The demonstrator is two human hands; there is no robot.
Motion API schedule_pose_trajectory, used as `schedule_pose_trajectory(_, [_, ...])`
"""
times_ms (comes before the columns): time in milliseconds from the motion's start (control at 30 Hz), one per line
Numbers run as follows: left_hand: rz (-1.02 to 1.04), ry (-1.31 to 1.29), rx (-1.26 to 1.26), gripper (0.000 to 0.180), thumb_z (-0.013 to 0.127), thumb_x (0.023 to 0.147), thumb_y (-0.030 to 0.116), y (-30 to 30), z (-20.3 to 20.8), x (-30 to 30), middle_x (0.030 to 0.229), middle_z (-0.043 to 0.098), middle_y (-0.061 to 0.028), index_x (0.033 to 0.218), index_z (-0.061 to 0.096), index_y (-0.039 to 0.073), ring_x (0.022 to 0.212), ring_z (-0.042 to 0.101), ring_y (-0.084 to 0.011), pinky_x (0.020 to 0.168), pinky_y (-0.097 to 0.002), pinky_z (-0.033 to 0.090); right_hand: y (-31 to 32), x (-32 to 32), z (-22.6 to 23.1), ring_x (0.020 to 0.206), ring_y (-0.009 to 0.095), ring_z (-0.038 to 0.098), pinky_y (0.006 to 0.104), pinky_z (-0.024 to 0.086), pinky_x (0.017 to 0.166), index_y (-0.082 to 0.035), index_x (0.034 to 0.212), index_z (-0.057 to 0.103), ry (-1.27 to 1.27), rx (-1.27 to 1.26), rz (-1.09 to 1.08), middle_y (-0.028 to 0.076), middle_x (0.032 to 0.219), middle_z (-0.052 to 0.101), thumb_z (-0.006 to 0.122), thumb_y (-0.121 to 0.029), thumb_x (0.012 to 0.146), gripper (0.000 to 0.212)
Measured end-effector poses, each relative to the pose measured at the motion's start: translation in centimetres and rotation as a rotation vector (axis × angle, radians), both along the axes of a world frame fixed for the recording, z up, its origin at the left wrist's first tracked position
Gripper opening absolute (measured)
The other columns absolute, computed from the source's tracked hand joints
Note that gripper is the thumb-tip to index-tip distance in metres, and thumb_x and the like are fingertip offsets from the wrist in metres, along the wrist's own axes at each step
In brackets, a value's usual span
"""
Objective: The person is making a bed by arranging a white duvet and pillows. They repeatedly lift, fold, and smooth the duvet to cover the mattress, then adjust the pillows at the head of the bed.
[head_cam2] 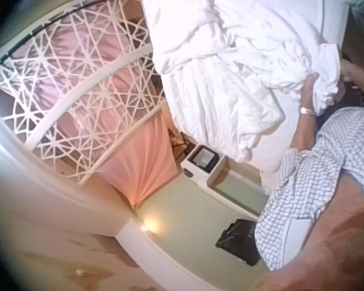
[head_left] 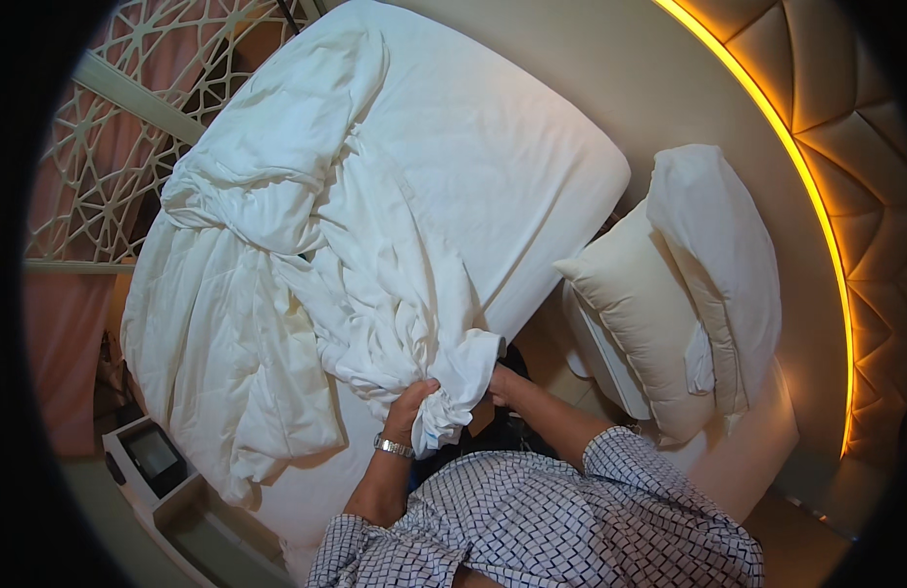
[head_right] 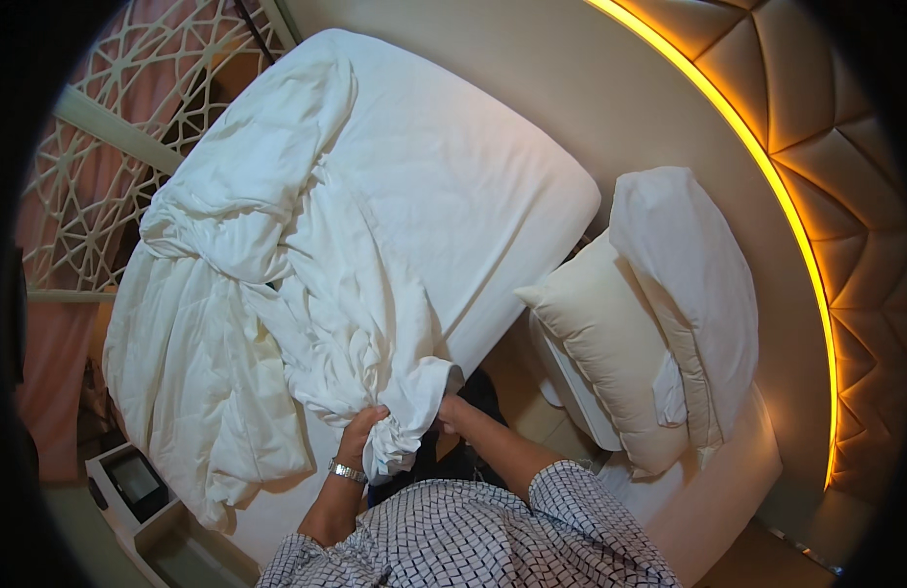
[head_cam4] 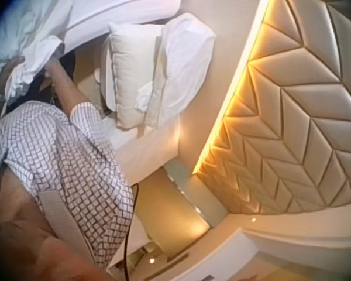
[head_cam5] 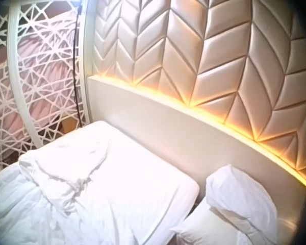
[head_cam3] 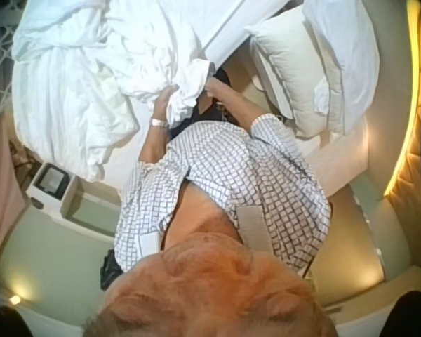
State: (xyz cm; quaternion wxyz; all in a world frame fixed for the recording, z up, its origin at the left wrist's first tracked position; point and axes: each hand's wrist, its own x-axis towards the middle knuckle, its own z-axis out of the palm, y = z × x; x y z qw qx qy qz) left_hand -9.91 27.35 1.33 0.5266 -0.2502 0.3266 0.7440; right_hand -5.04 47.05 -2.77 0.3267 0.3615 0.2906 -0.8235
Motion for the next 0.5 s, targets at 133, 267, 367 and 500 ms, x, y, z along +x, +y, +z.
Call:
schedule_pose_trajectory(133, [-0.018,-0.010,0.024,0.035,0.060,0.097,0.024,1.1,1.6,-0.8,0.109,0.072,-0.0147,0.116,0.063,-0.005,0.096,0.071,-0.0237,0.084,-0.0347,0.058,-1.1,0.4,0.3,0.096,0.021,0.071,0.0353,0.059,0.081,-0.010,0.123,0.064,0.153,-0.134,-0.194,0.009,0.113,0.070,0.065,-0.039,0.094,0.041])
schedule_pose_trajectory(267, [0.001,0.037,-0.039,0.034,0.060,0.097,0.024,1.1,1.2,-1.2,0.107,0.072,-0.0135,0.115,0.064,-0.005,0.095,0.071,-0.0229,0.084,-0.0347,0.058,-2.0,1.5,2.8,0.091,0.017,0.070,0.0312,0.060,0.068,-0.008,0.124,0.063,0.022,0.204,0.063,0.007,0.110,0.070,0.066,-0.035,0.095,0.040])
schedule_pose_trajectory(367, [-0.036,0.039,-0.031,0.033,0.060,0.097,0.023,0.7,0.6,-1.7,0.105,0.072,-0.0127,0.114,0.064,-0.004,0.093,0.071,-0.0230,0.083,-0.0349,0.058,-1.9,2.1,3.2,0.062,0.010,0.060,0.0270,0.044,0.046,-0.010,0.115,0.065,0.019,0.185,0.195,0.002,0.088,0.067,0.068,-0.030,0.093,0.030])
schedule_pose_trajectory(500, [-0.004,-0.006,-0.060,0.030,0.061,0.096,0.022,0.9,0.4,-1.6,0.104,0.072,-0.0128,0.112,0.065,-0.004,0.091,0.071,-0.0234,0.081,-0.0349,0.058,-1.4,2.2,3.4,0.050,0.009,0.053,0.0263,0.038,0.041,-0.008,0.102,0.065,0.138,0.307,0.282,0.001,0.075,0.063,0.070,-0.027,0.091,0.022])
